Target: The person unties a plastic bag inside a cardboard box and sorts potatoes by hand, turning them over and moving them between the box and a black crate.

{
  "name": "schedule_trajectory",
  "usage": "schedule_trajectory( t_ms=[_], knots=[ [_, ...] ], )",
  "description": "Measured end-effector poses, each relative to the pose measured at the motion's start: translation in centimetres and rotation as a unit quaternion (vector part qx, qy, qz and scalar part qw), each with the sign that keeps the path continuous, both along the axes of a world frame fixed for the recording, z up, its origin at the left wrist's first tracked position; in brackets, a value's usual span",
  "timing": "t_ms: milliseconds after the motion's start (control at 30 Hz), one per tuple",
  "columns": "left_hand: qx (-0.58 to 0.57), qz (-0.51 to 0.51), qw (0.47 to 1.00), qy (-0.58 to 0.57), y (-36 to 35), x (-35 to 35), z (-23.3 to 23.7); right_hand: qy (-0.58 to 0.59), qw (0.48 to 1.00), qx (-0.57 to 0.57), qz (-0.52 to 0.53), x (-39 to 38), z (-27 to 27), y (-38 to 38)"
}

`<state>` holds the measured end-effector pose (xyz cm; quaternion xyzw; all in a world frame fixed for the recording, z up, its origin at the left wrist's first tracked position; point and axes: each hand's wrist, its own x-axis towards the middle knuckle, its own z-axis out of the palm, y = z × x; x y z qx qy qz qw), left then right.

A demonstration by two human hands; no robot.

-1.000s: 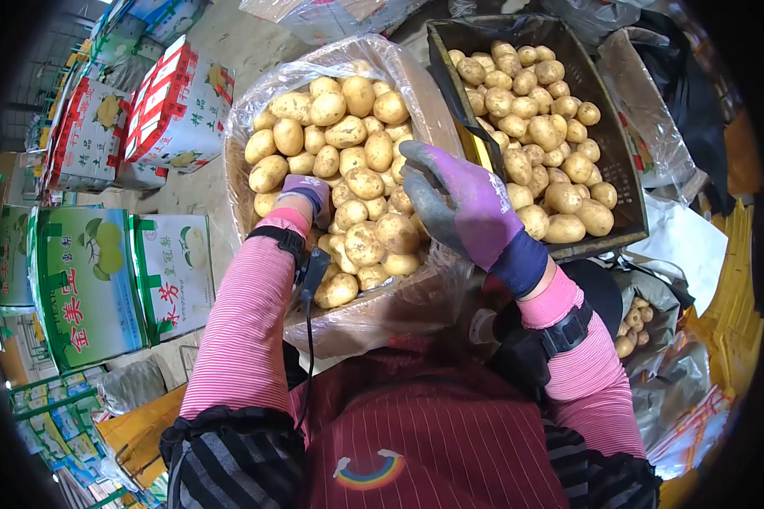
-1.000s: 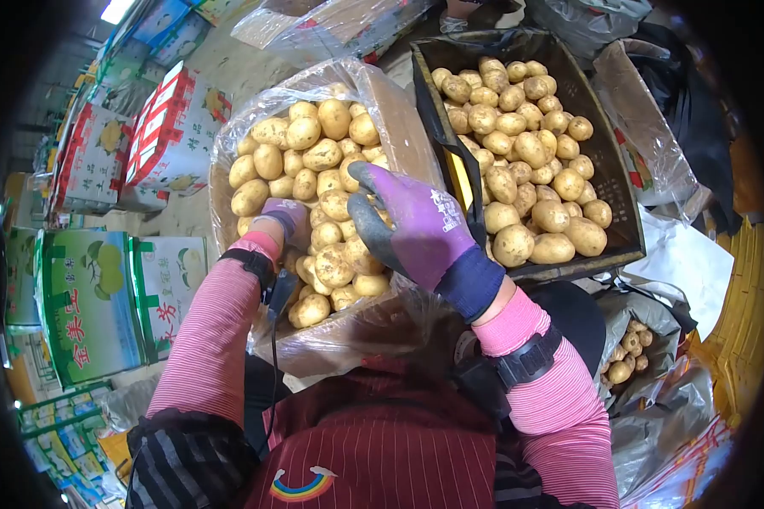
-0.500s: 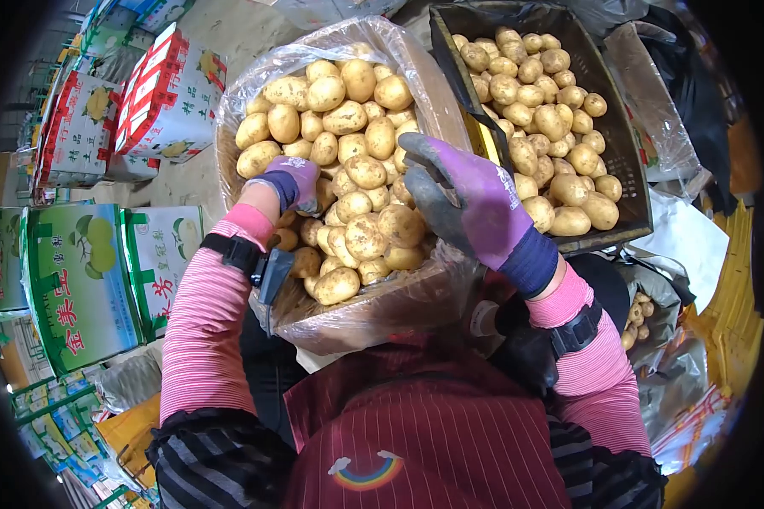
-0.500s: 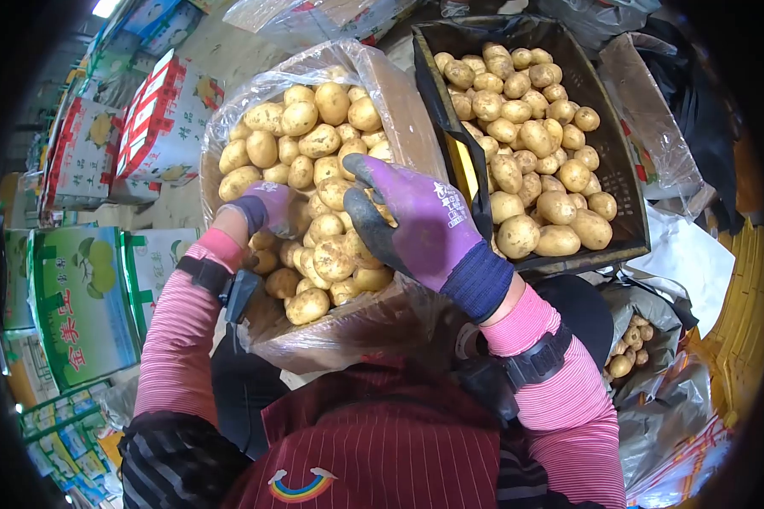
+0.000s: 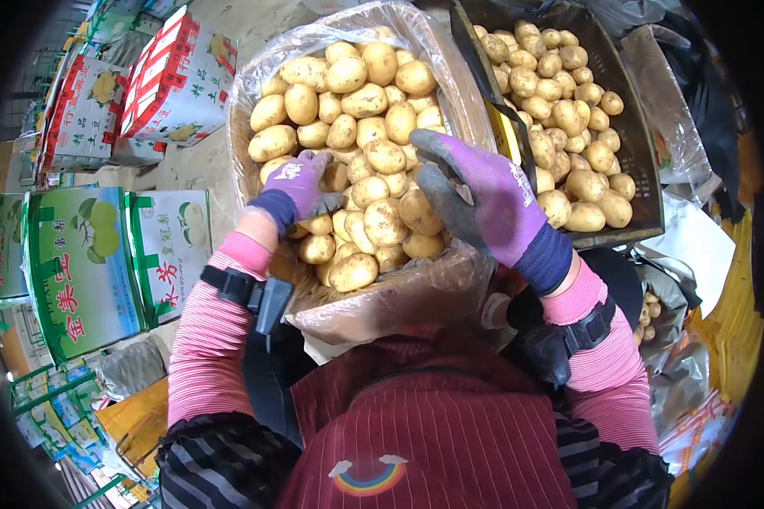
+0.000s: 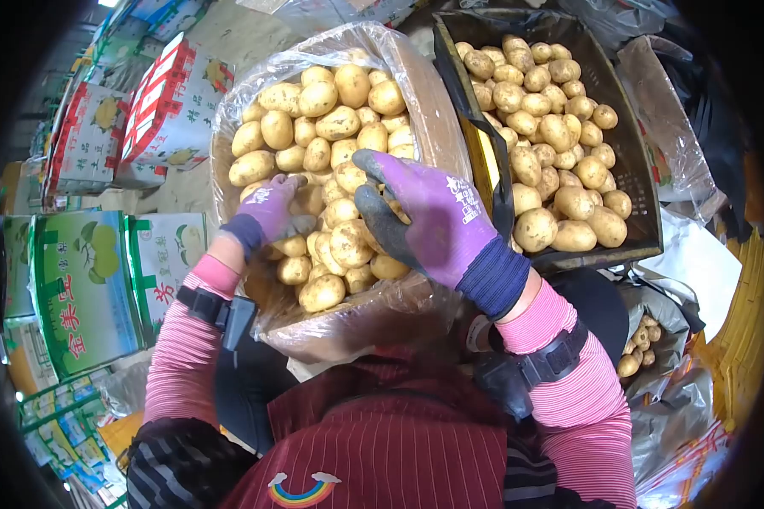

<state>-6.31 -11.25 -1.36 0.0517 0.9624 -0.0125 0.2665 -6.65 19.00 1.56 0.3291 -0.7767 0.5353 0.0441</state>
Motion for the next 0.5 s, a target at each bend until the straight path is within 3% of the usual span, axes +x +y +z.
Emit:
schedule_trajectory(
  t_ms=[100, 233, 367, 500],
  knots=[
    [-0.115, -0.01, 0.992, 0.049, 1.0, 1.0, -3.9, 0.003, 1.0, 0.012, 0.003, 0.2, -0.4, -0.1],
    [-0.117, 0.051, 0.991, -0.046, 3.0, -2.6, -4.8, -0.003, 1.0, 0.016, 0.007, 0.3, -0.4, -0.5],
    [-0.077, 0.076, 0.994, 0.025, 1.4, -2.4, -6.3, 0.007, 0.999, 0.049, 0.007, 0.4, -0.1, -0.6],
    [-0.074, 0.061, 0.995, 0.018, 1.3, -2.5, -5.8, 0.028, 0.999, 0.029, 0.004, 0.4, 0.0, -0.6]
  ],
)
